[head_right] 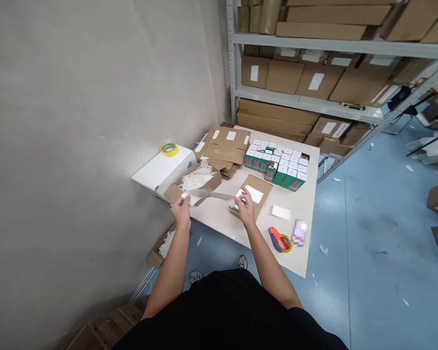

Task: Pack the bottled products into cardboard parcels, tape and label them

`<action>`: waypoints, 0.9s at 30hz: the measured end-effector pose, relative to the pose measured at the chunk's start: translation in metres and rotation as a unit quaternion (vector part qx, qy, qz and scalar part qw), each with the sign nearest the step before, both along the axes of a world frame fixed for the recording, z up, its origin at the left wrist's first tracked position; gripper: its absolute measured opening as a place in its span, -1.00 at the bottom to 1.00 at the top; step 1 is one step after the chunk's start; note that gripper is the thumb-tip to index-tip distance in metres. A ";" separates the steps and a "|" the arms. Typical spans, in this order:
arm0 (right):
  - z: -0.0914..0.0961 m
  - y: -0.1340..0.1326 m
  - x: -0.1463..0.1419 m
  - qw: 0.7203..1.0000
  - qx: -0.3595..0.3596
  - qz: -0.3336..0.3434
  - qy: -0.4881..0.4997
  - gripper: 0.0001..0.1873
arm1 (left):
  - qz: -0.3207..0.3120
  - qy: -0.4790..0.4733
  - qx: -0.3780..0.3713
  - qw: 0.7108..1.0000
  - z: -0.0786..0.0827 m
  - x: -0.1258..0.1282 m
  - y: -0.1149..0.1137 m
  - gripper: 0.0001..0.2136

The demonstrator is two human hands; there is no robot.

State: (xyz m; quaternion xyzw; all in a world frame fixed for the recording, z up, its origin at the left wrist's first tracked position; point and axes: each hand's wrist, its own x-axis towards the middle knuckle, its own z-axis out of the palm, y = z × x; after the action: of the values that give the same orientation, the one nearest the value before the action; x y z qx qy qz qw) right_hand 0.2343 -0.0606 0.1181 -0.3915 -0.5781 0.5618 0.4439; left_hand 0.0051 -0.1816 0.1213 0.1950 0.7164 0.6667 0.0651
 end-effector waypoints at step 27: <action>-0.179 -0.288 -0.422 0.896 -0.039 0.365 -0.248 -0.74 | 0.323 0.052 -0.149 0.933 -0.083 -0.188 -0.397 -0.82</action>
State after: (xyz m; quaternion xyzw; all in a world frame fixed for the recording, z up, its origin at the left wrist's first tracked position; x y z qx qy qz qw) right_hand -0.1878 -0.3490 -0.0613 -0.2963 -0.7497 0.5908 0.0339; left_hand -0.1825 -0.5784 0.0385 -0.0244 0.8345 0.5258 -0.1629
